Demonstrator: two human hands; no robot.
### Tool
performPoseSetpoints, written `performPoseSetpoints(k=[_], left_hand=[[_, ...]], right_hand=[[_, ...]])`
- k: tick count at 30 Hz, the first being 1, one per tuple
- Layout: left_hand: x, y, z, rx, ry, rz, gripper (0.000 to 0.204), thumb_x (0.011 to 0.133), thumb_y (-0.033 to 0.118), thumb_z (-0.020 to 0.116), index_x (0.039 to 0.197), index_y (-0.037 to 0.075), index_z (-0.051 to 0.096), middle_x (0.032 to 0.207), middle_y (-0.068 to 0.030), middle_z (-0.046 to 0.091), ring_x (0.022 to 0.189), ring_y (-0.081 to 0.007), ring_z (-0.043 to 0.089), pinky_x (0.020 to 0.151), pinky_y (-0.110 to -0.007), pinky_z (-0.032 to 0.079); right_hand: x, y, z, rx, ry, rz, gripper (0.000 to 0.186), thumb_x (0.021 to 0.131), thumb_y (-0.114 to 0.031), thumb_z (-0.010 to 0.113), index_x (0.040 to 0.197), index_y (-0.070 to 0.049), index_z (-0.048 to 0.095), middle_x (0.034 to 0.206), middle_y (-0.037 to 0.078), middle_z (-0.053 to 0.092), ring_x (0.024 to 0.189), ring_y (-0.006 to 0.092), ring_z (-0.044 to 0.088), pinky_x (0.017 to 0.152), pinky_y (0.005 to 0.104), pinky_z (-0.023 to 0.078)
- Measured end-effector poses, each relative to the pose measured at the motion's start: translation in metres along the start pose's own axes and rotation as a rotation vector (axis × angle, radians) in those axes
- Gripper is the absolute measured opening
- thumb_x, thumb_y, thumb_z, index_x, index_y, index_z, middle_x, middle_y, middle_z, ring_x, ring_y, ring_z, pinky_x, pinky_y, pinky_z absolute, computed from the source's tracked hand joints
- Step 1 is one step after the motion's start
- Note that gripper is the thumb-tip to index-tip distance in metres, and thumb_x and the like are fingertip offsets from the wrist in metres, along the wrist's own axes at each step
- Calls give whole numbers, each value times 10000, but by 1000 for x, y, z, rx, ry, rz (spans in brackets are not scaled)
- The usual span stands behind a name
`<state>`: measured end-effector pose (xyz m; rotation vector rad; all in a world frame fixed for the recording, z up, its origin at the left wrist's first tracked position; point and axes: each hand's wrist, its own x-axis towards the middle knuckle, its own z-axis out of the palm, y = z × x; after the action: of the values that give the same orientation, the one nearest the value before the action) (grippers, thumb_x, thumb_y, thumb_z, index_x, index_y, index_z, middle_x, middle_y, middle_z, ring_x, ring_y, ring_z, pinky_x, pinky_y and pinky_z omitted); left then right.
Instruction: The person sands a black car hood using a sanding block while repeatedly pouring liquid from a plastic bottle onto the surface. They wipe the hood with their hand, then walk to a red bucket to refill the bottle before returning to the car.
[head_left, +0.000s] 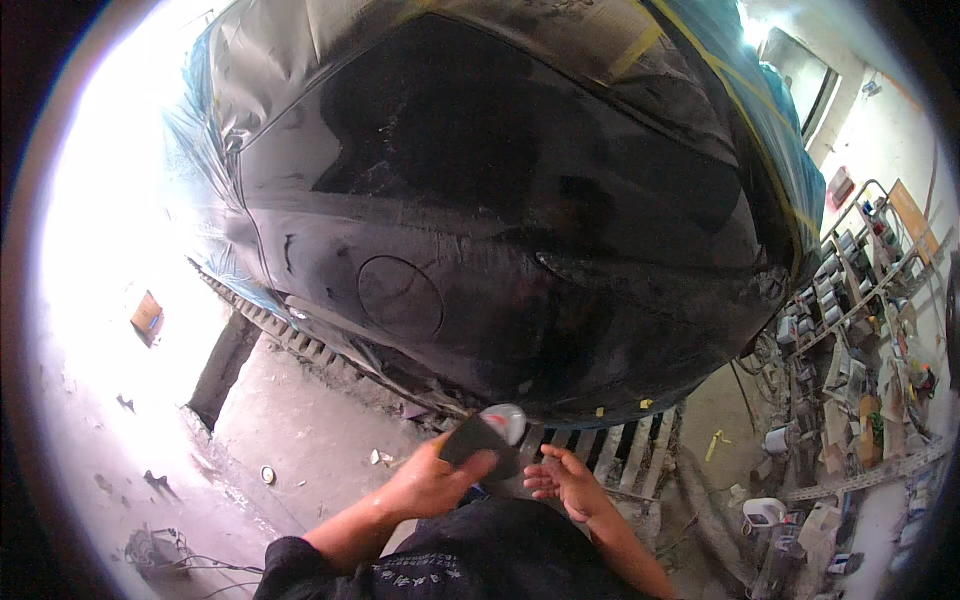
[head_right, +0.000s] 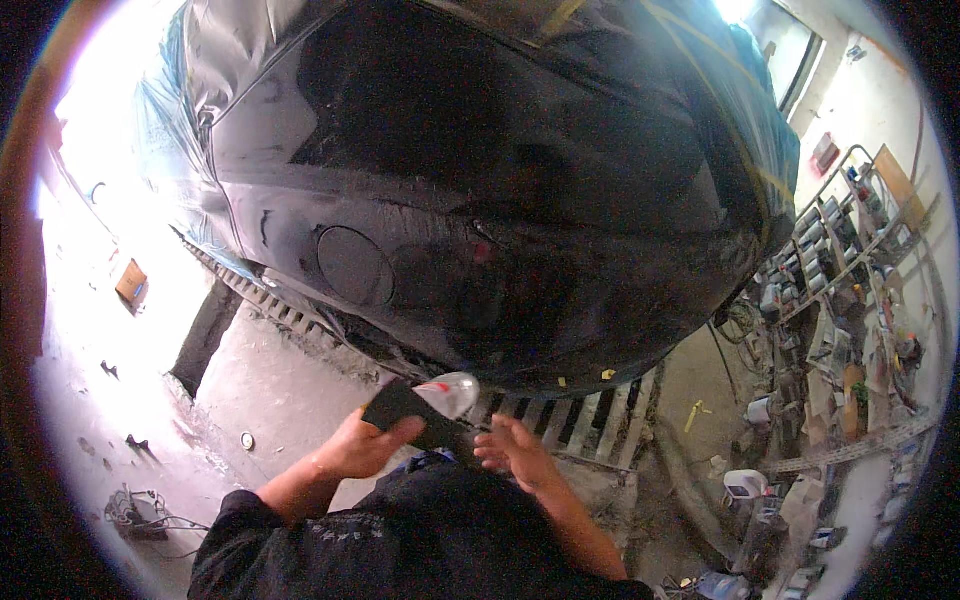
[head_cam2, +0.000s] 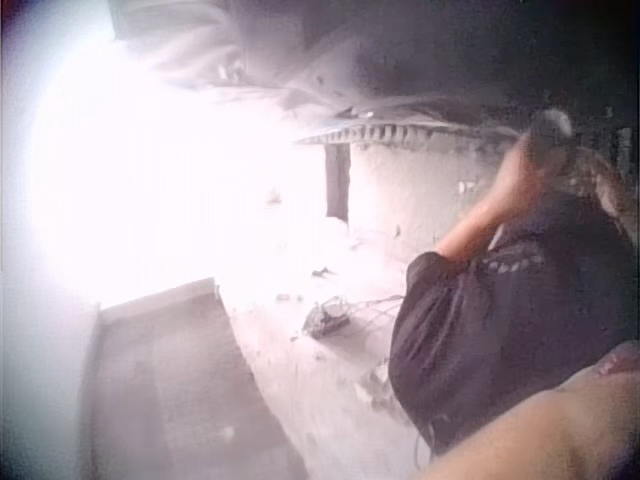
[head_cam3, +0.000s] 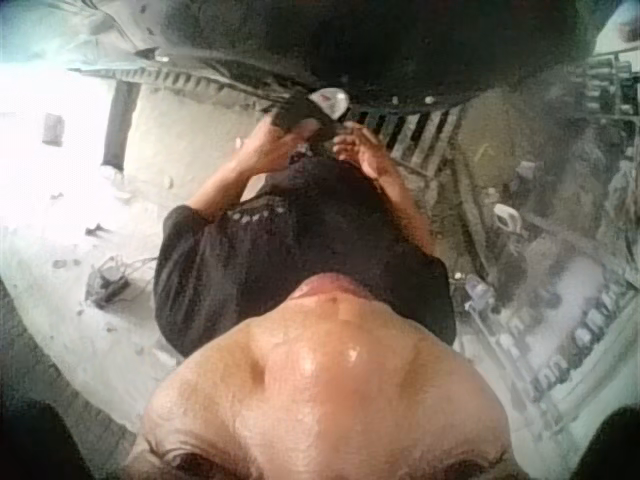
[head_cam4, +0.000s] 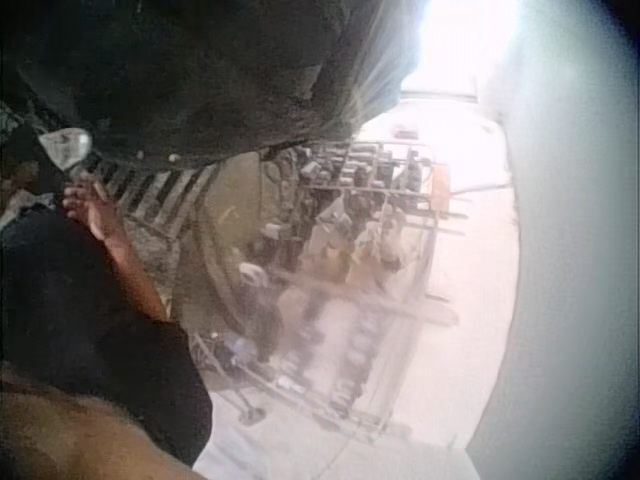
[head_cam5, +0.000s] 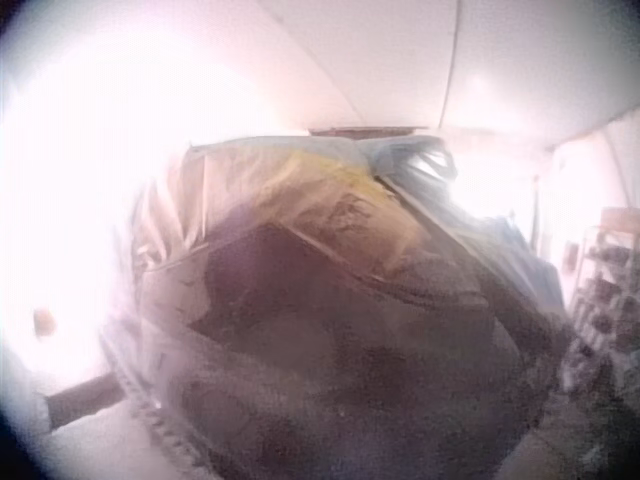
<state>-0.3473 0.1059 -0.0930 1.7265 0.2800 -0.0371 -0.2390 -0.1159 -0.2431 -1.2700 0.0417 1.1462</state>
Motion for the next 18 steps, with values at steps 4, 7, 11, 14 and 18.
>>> performPoseSetpoints(k=[4,7,11,14,18], left_hand=[[14,34,52,-27,-190,77,421,979,123,577,1365,-4,466,1130,-93,645,1064,-138,547,906,-310,467],[27,41,91,-32,-329,280,340,978,148,591,1267,-15,519,1062,-103,646,981,-154,578,845,-326,494],[51,45,120,-40,-485,562,260,981,173,586,1163,-12,562,972,-114,639,891,-176,597,789,-339,502],[62,54,123,-148,-643,394,219,994,180,566,1100,-8,601,954,-107,633,867,-173,588,771,-336,491],[73,47,129,-328,-597,332,251,1001,170,558,1164,-10,620,1034,-84,654,902,-172,593,787,-344,494]], right_hand=[[4,47,-41,462,-449,-36,706,948,-526,538,1451,-59,369,1330,186,561,1118,333,621,994,467,490],[-19,35,-35,583,-339,-192,748,915,-544,572,1442,-49,380,1366,160,532,1224,307,548,1042,464,452],[-43,9,-42,757,-444,-702,954,785,-672,661,1442,-41,377,1392,156,501,1268,300,508,1075,472,420],[-51,-3,-69,824,-337,-985,1069,695,-747,697,1435,-39,387,1386,166,505,1266,308,505,1076,487,418],[-64,-47,-92,597,27,-1187,1102,679,-762,698,1448,-42,373,1414,177,480,1301,321,474,1061,515,440]])
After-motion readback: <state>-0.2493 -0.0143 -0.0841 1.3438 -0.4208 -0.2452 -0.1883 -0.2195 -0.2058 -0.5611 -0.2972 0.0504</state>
